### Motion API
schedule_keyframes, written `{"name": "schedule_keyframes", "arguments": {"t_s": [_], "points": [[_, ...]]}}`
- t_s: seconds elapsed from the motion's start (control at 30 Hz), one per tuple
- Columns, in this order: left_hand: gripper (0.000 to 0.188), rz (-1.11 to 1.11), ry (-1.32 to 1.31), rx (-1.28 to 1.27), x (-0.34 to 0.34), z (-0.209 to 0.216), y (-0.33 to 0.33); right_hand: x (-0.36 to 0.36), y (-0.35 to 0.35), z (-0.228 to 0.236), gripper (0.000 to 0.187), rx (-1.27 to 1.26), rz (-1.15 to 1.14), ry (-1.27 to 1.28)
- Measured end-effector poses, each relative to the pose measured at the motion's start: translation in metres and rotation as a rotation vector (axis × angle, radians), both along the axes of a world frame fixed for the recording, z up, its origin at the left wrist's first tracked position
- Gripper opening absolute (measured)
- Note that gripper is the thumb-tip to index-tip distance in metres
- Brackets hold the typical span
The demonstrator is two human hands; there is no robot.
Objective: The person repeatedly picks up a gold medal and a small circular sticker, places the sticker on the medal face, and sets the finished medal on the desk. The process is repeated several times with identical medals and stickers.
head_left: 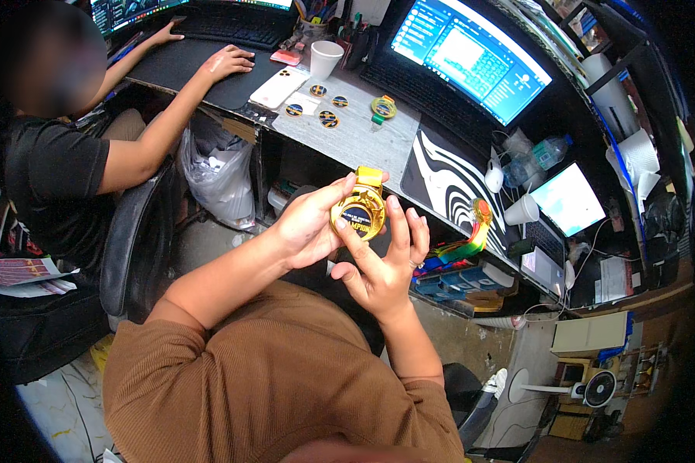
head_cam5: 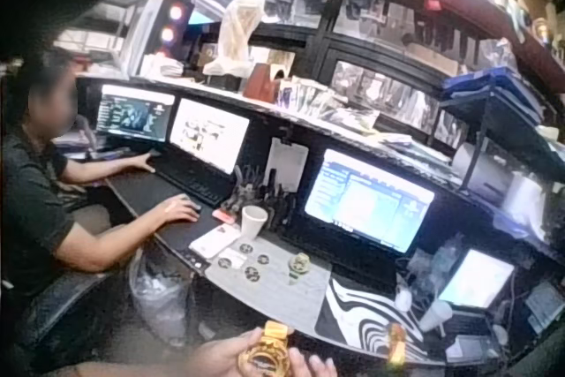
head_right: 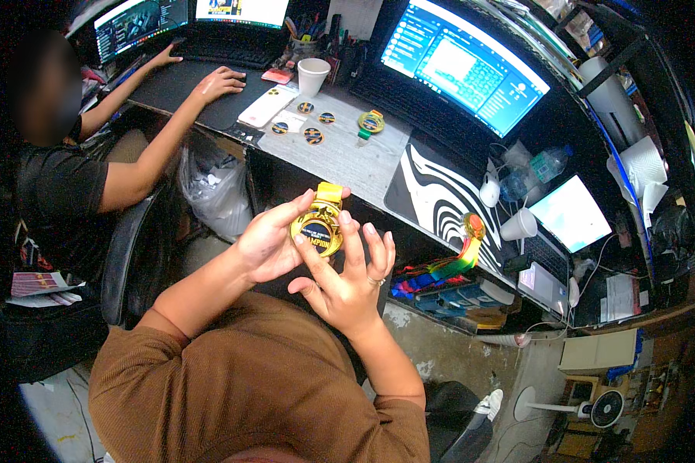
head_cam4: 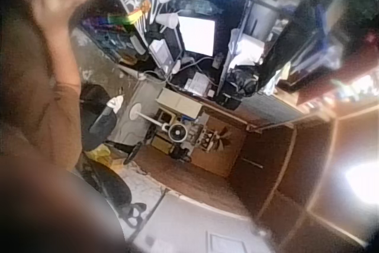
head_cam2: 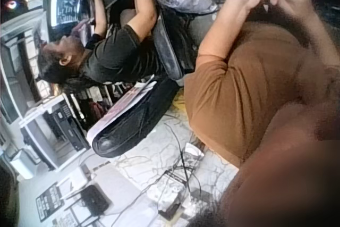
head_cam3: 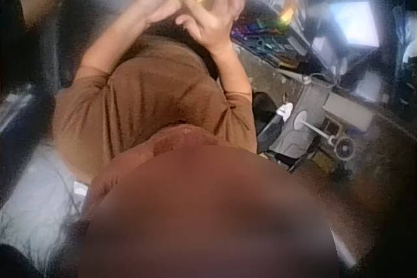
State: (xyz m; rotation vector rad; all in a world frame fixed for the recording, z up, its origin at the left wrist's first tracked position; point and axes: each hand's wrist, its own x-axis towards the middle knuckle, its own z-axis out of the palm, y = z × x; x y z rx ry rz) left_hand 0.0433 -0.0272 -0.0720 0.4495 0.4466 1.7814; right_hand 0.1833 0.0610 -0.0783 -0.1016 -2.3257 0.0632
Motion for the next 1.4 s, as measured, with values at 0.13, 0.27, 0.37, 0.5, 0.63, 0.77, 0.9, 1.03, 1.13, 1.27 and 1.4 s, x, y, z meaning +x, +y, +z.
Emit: {"name": "schedule_keyframes", "arguments": {"t_s": [0.13, 0.27, 0.37, 0.5, 0.63, 0.77, 0.9, 1.03, 1.13, 1.27, 1.4], "points": [[0.050, -0.003, -0.010, 0.011, 0.000, 0.000, 0.000, 0.006, 0.000, -0.002, 0.045, -0.005, 0.010, 0.005], [0.051, -0.011, -0.041, -0.009, 0.001, 0.001, 0.001, 0.012, 0.004, -0.001, 0.042, -0.007, -0.003, 0.002], [0.052, -0.024, 0.001, 0.002, -0.001, 0.002, 0.001, 0.016, 0.007, 0.000, 0.039, -0.015, -0.010, 0.027], [0.052, -0.021, 0.019, -0.012, -0.002, 0.003, -0.001, 0.019, 0.011, 0.005, 0.039, -0.016, -0.043, 0.035], [0.050, -0.012, 0.041, -0.028, -0.001, 0.005, -0.002, 0.019, 0.017, 0.009, 0.038, -0.075, -0.093, 0.049], [0.046, 0.114, 0.163, -0.140, 0.007, 0.002, -0.002, 0.010, 0.017, 0.004, 0.037, -1.085, 0.218, 0.232], [0.036, 0.223, 0.207, -0.137, 0.019, -0.009, 0.006, 0.002, 0.013, -0.003, 0.042, -1.623, 0.440, 0.162], [0.026, 0.554, 0.321, -0.304, 0.021, -0.010, 0.013, 0.001, 0.013, -0.002, 0.033, -1.592, 0.409, 0.284], [0.070, 0.878, 1.350, -0.209, 0.003, 0.003, -0.008, 0.007, 0.015, 0.003, 0.032, -1.530, 0.370, 0.208], [0.062, 0.289, 1.607, -0.086, -0.024, 0.021, -0.017, 0.012, 0.018, 0.007, 0.030, -1.490, 0.434, 0.185], [0.032, 0.029, 0.919, -0.148, -0.008, 0.010, -0.007, 0.006, 0.016, 0.005, 0.030, -1.467, 0.425, 0.329]]}}
